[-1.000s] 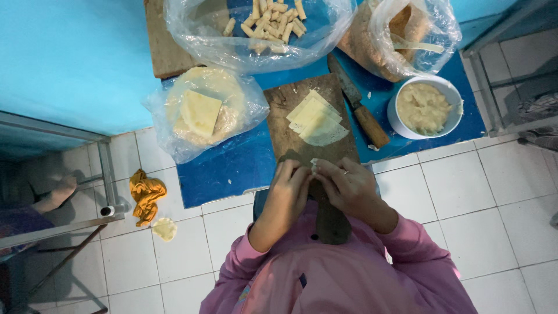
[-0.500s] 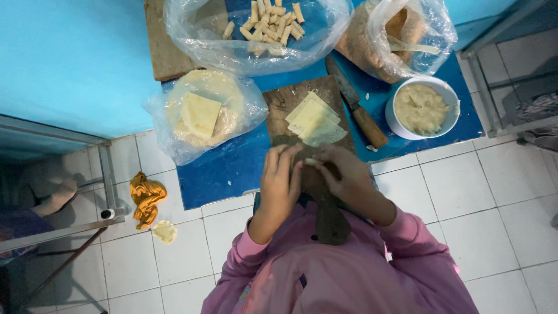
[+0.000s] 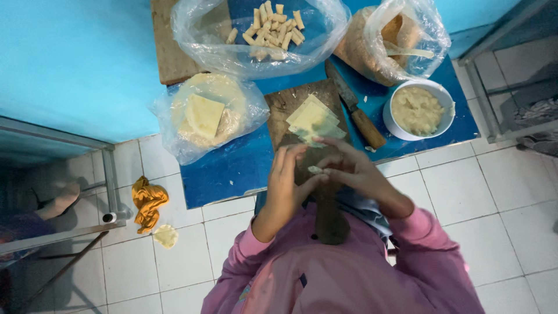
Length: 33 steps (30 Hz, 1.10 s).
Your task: The person sits on the floor and assembles filled dough snacks, placing a slice of cheese and a spoonful of filling onto flattened dough pieces and folding them over on a wooden board. Finished pieces are set aside as the person works through the dough pieces one at a time.
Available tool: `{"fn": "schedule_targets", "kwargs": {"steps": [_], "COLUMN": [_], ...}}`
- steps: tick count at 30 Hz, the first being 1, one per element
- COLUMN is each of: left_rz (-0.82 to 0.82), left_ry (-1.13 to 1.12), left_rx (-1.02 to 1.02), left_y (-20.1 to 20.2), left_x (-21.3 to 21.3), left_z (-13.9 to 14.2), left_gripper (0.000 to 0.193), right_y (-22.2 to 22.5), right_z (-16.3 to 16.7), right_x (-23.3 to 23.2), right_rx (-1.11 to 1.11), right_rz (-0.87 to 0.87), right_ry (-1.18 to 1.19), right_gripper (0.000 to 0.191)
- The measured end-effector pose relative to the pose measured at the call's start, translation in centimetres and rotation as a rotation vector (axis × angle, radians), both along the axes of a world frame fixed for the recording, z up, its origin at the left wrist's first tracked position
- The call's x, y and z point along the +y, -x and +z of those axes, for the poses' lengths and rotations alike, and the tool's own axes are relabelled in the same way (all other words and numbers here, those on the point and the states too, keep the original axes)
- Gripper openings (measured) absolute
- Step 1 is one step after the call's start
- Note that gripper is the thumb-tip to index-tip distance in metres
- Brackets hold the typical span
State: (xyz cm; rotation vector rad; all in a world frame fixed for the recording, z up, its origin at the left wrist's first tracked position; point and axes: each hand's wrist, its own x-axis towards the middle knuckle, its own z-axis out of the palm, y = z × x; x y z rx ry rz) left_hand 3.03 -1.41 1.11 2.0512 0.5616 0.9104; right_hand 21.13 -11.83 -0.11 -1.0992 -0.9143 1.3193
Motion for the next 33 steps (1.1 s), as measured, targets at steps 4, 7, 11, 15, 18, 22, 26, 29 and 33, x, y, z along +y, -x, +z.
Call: {"fn": "schedule_targets", "kwargs": {"steps": [4, 7, 11, 15, 18, 22, 26, 29, 33], "left_rz": [0.008, 0.09, 0.137, 0.184, 0.213, 0.23, 0.2, 0.146, 0.107], "left_ry": [-0.16, -0.248, -0.272, -0.342, -0.393, -0.376, -0.334, -0.183, -0.074], "left_rx": [0.096, 0.169, 0.187, 0.24, 0.299, 0.304, 0.226, 0.118, -0.014], "left_y": [-0.2, -1.3, -2.3, -3.2, -3.6, -4.3, -5.0, -5.2, -5.0], "left_x": [2.2, 3.5, 3.9, 3.9, 3.4, 3.2, 3.3, 3.4, 3.4], "left_z": [-0.2, -0.6, -1.2, -1.6, -2.1, -2.7, -3.3, -3.7, -3.6], "left_gripper": [0.057, 0.046, 0.039, 0.04, 0.038, 0.028, 0.019, 0.016, 0.021], "right_y": [-4.9, -8.7, -10.5, -9.9, -11.7, -14.5, -16.2, -16.7, -17.2], "right_z": [2.1, 5.1, 8.3, 8.5, 8.3, 6.8, 5.0, 4.2, 4.6], "right_x": [3.9, 8.0, 10.6, 8.5, 5.9, 4.4, 4.4, 4.4, 5.1], "right_rx": [-0.439, -0.814, -0.531, -0.861, -1.213, -1.831, -1.895, -1.744, -1.512], "right_rz": [0.239, 0.163, -0.263, -0.429, -0.596, -0.792, -0.752, -0.732, -0.741], "right_ry": [0.105, 0.054, -0.34, -0.353, -0.227, -0.216, -0.005, 0.008, -0.216], "right_gripper": [0.077, 0.071, 0.084, 0.066, 0.051, 0.051, 0.046, 0.045, 0.034]}}
